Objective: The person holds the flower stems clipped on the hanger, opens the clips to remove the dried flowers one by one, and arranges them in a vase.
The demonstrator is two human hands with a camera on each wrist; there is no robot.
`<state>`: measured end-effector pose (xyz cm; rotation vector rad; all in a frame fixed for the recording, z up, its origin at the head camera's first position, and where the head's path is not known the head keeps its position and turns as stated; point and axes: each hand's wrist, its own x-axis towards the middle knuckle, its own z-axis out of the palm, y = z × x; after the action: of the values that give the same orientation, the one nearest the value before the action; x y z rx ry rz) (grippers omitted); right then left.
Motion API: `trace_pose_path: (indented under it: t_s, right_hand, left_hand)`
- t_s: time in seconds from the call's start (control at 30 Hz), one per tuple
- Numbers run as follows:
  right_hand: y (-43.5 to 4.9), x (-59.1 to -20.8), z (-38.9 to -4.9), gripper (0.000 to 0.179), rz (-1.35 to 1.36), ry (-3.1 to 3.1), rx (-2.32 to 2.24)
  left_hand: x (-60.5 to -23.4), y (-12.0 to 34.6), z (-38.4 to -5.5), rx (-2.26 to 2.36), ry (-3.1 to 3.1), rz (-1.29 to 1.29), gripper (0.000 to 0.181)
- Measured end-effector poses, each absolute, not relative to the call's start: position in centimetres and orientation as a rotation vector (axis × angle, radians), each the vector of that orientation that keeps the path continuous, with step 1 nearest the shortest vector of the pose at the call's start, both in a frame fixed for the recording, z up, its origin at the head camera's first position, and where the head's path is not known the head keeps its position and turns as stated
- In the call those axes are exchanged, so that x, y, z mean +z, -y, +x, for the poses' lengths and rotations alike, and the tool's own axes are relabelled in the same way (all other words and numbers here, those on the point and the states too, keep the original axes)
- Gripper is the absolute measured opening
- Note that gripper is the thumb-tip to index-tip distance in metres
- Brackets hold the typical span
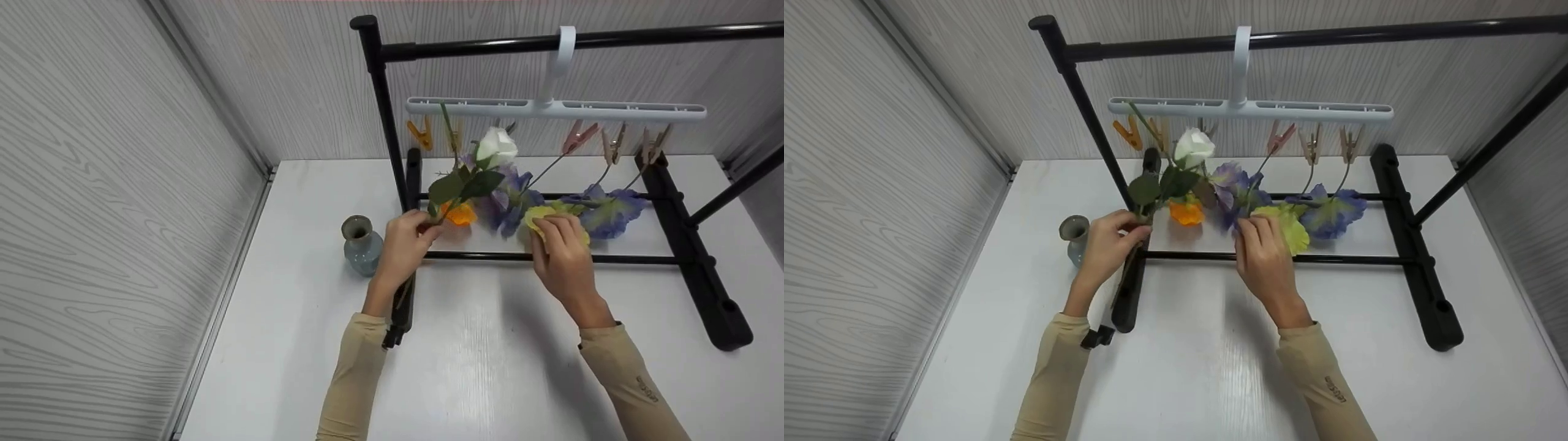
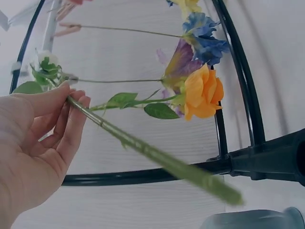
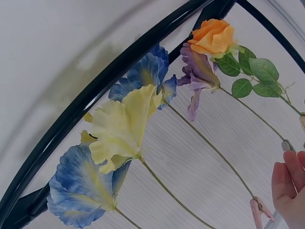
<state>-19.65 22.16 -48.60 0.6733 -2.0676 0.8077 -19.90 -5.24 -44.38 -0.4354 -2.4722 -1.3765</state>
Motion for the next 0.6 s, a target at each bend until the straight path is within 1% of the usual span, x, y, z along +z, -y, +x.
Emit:
trace_pose_path:
  t_s: [0.27, 0.4, 0.6]
  right_hand:
    - [-22.4, -48.9, -19.6, 0.018, 0.682, 2.101, 0.811]
    - [-22.4, -49.1, -19.5, 0.014, 0.677, 2.116, 0.810]
    - [-22.4, -49.4, -19.4, 0.009, 0.674, 2.142, 0.799]
  left_hand:
    - [-44.2, 6.3, -19.7, -1.747, 2.343, -0.193, 0.010]
    - [-44.2, 6.5, -19.4, -1.992, 2.272, -0.129, 0.013]
    - [-44.3, 6.9, -19.3, -2.330, 2.075, -0.041, 0.013]
